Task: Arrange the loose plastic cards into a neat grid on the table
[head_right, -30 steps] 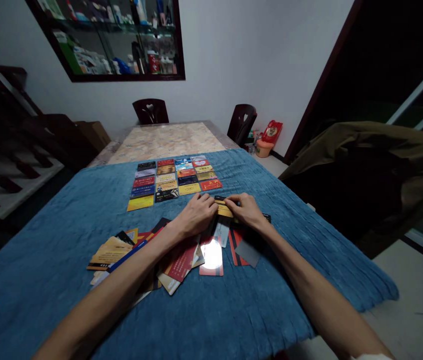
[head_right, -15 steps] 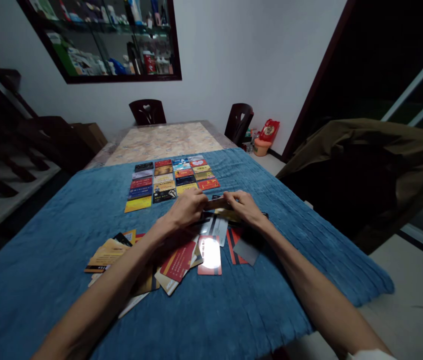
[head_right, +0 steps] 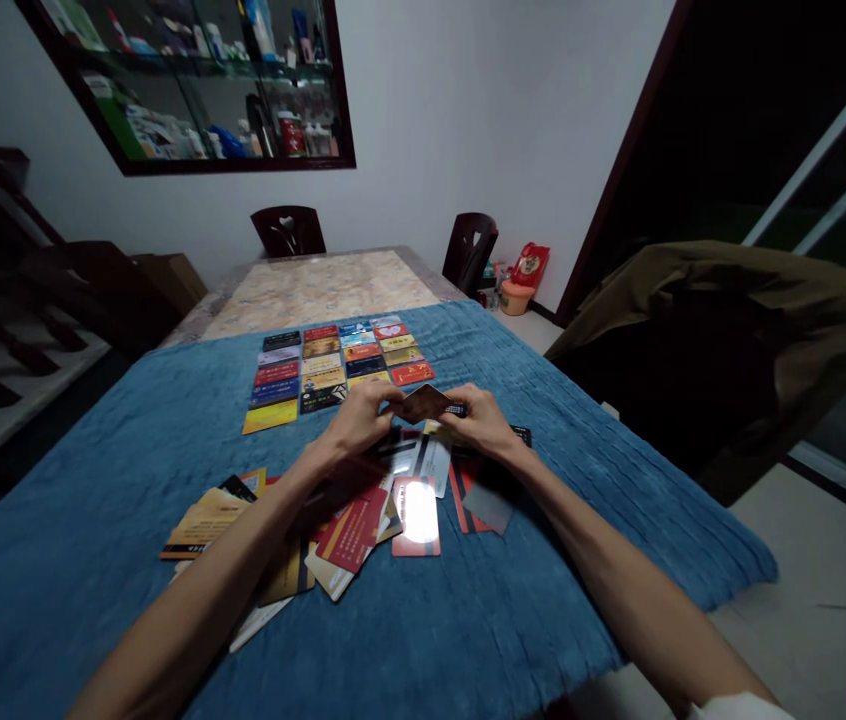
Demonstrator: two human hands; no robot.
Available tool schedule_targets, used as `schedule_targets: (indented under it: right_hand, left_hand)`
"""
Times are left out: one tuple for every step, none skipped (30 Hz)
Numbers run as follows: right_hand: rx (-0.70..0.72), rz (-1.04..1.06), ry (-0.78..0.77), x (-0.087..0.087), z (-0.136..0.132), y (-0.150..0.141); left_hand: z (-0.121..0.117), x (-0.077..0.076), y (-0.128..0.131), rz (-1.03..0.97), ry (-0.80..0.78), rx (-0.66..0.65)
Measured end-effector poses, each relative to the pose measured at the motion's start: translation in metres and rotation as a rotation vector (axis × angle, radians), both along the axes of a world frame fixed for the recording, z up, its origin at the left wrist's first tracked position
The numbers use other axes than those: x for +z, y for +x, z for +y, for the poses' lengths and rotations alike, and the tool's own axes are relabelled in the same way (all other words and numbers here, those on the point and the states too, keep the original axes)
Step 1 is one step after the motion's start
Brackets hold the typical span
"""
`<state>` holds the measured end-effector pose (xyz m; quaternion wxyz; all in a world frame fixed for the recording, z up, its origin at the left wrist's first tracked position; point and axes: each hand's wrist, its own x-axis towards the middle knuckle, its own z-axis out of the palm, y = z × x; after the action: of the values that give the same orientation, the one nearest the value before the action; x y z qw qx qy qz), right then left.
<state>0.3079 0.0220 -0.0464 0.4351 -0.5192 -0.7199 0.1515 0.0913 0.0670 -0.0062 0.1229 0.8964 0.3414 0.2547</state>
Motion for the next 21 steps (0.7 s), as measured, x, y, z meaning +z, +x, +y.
schedule_targets:
  right_hand:
    - [-0.002, 0.002, 0.004, -0.0008, 0.0004, 0.0]
    - [-0.002, 0.003, 0.008, -0.0014, 0.0006, 0.0]
    - [-0.002, 0.004, 0.013, -0.002, 0.0008, 0.0001]
    - [-0.005, 0.006, 0.02, -0.0024, 0.001, 0.0001]
    - [-0.013, 0.009, 0.03, -0.0028, 0.0011, 0.0002]
    - [-0.024, 0.012, 0.04, -0.0032, 0.0013, 0.0002]
    - [-0.036, 0.014, 0.052, -0.0034, 0.0014, 0.0003]
    - [-0.044, 0.014, 0.063, -0.0035, 0.0015, 0.0003]
    - [-0.047, 0.011, 0.072, -0.0035, 0.0015, 0.0002]
    - [-0.046, 0.007, 0.077, -0.0034, 0.0014, -0.0001]
    - [-0.041, 0.005, 0.081, -0.0031, 0.0012, -0.0007]
    - [-0.036, 0.004, 0.087, -0.0028, 0.0009, -0.0013]
    - [-0.031, 0.0, 0.098, -0.0026, 0.0006, -0.0022]
    - [-0.031, -0.009, 0.116, -0.0025, 0.0003, -0.0031]
    - [-0.038, -0.027, 0.145, -0.0025, 0.0, -0.004]
    - [-0.054, -0.052, 0.182, -0.0026, -0.0004, -0.0048]
    - [-0.078, -0.087, 0.222, -0.0028, -0.0007, -0.0056]
    - [-0.106, -0.125, 0.261, -0.0029, -0.0012, -0.0062]
    - [-0.131, -0.164, 0.294, -0.0029, -0.0018, -0.0068]
    - [-0.15, -0.202, 0.319, -0.0028, -0.0025, -0.0073]
    - [-0.158, -0.238, 0.337, -0.0025, -0.0033, -0.0077]
  left_hand:
    - [0.0001, -0.0004, 0.0001, -0.003, -0.001, 0.003]
    - [0.0, -0.0007, 0.0003, -0.003, -0.001, 0.002]
    - [-0.0002, -0.0008, 0.0004, -0.002, -0.001, -0.002]
    - [-0.0005, -0.0008, 0.0006, 0.001, -0.002, -0.004]
    - [-0.0009, -0.0007, 0.0009, 0.004, -0.004, -0.004]
    - [-0.0013, -0.0005, 0.0011, 0.007, -0.006, -0.003]
    - [-0.0017, -0.0003, 0.0013, 0.008, -0.009, -0.002]
    - [-0.0021, -0.0001, 0.0014, 0.011, -0.012, -0.001]
    - [-0.0024, 0.0001, 0.0015, 0.015, -0.015, 0.001]
    - [-0.0025, 0.0002, 0.0015, 0.019, -0.018, 0.003]
    - [-0.0026, 0.0002, 0.0014, 0.023, -0.02, 0.005]
    - [-0.0026, 0.0001, 0.0012, 0.026, -0.019, 0.01]
    - [-0.0024, 0.0001, 0.0009, 0.029, -0.018, 0.016]
    - [-0.0021, 0.0, 0.0007, 0.032, -0.015, 0.022]
    - [-0.0018, -0.0001, 0.0003, 0.035, -0.012, 0.026]
    - [-0.0014, -0.0002, 0.0, 0.036, -0.009, 0.03]
    - [-0.0011, -0.0002, -0.0002, 0.034, -0.008, 0.033]
    - [-0.0009, -0.0001, -0.0005, 0.029, -0.006, 0.038]
    - [-0.0008, 0.0, -0.0007, 0.021, -0.002, 0.045]
    - [-0.0008, 0.0001, -0.0008, 0.013, 0.003, 0.054]
    - [-0.0011, 0.0004, -0.0009, 0.007, 0.008, 0.061]
